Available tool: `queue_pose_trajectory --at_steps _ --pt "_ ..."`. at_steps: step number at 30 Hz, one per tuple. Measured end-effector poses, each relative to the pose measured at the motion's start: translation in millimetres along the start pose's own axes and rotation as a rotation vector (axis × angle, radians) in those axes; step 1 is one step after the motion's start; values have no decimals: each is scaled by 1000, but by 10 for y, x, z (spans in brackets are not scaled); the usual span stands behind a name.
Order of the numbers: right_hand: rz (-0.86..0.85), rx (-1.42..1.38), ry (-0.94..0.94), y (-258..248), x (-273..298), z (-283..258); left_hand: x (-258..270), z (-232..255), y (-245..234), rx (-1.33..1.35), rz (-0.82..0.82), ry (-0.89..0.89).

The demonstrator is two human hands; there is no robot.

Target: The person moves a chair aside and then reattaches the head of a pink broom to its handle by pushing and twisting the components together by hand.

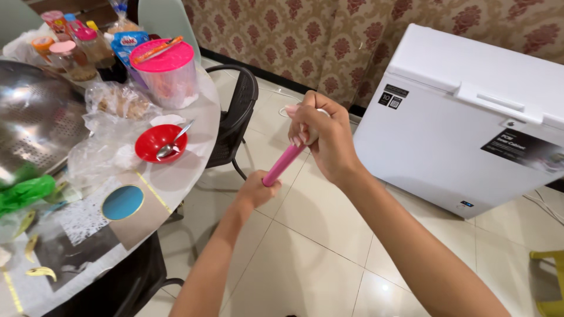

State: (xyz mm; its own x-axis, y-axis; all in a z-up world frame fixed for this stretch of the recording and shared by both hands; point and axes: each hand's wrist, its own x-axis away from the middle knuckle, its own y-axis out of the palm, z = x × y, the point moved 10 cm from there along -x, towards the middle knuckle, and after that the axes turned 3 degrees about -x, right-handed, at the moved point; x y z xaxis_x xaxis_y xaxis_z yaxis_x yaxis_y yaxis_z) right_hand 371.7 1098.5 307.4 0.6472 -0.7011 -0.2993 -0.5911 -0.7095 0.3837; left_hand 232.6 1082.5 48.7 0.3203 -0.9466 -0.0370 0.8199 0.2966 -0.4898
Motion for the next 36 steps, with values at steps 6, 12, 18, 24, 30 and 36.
queue_pose_trajectory --at_steps 6,12,18,24,30,36 --pt "-77 -63 -19 -217 -46 315 -329 -332 -32 -145 -20 -31" --pt "-68 25 -139 -248 -35 675 -592 -640 -144 -279 -173 27" --pt "-42 74 -278 -315 182 1243 -685 -949 -243 -566 -184 130" --pt "-109 144 -337 -479 584 2180 -826 -1740 -147 -712 -311 235" --pt "32 176 -265 -493 585 3272 -988 -3042 -321 -544 65 135" --pt "105 375 -356 -395 250 3059 -939 -3018 -449 -321 450 143"
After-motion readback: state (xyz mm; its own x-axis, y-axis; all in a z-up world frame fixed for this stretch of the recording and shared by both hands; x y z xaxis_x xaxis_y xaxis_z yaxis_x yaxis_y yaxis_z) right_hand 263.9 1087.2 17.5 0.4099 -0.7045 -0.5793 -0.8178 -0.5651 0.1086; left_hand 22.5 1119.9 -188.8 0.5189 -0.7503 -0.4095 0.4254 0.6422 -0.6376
